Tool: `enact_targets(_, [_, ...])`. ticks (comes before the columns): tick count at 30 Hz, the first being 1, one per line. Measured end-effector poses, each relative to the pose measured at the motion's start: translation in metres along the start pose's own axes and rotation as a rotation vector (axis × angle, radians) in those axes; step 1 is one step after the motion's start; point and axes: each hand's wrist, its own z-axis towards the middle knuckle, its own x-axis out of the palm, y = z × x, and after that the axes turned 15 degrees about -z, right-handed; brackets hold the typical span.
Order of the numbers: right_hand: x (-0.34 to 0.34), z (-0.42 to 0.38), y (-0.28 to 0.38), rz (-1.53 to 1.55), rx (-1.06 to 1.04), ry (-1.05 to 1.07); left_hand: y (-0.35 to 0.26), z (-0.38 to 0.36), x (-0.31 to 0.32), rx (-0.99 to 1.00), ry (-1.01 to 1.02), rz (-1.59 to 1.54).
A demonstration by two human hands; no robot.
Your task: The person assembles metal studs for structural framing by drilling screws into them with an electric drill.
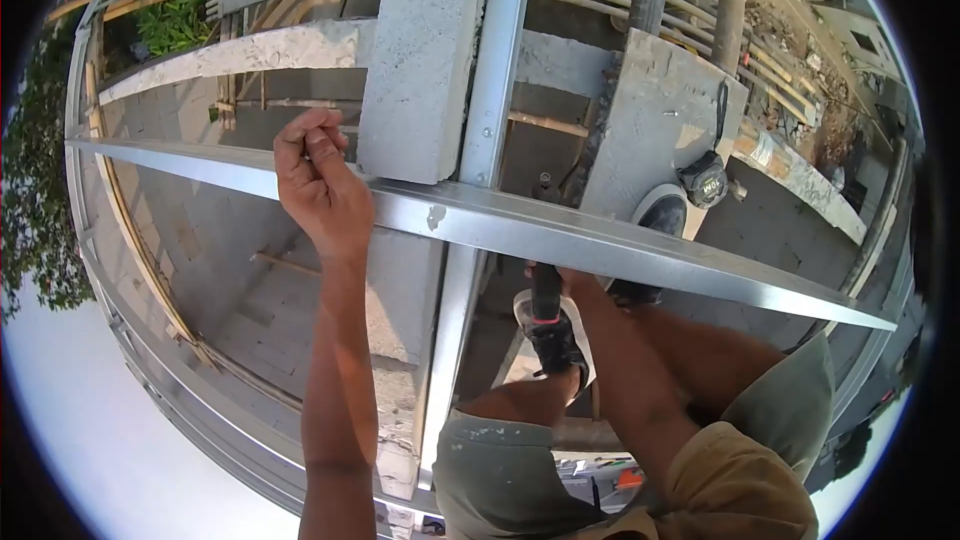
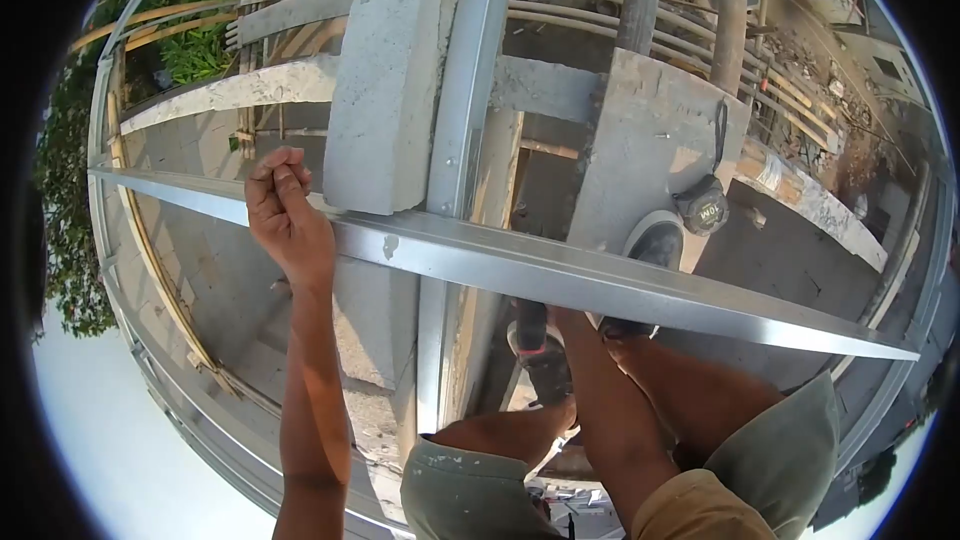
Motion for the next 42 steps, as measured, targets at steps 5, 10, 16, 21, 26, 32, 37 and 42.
enact_targets(5, [0.013, -0.073, -0.005, -0.128, 0.072, -0.068, -0.001, 0.003, 0.002, 0.042, 0.049, -0.031])
enact_targets(10, [0.030, -0.145, -0.024, -0.175, 0.220, -0.095, 0.006, 0.008, -0.001, 0.068, 0.005, -0.099])
enact_targets(16, [0.037, -0.196, -0.036, -0.460, 0.280, -0.132, -0.018, 0.004, -0.013, -0.096, -0.221, -0.571])
enact_targets(21, [0.072, -0.245, -0.023, -0.625, 0.241, -0.072, -0.091, -0.091, -0.070, -0.475, -0.709, -1.551])
enact_targets(26, [0.151, -0.299, -0.006, -0.845, -0.088, -0.108, -0.150, -0.212, -0.122, -0.797, -0.949, -1.439])
enact_targets(32, [0.208, -0.318, -0.022, -1.343, -0.330, -0.267, -0.184, -0.281, -0.148, -0.731, -1.065, -1.481])
enact_targets(37, [0.236, -0.317, -0.052, -1.506, -0.492, -0.388, -0.199, -0.306, -0.142, -0.610, -1.172, -1.365])
enact_targets(42, [0.252, -0.323, -0.072, -1.720, -0.508, -0.434, -0.196, -0.335, -0.133, -0.645, -1.374, -1.234])
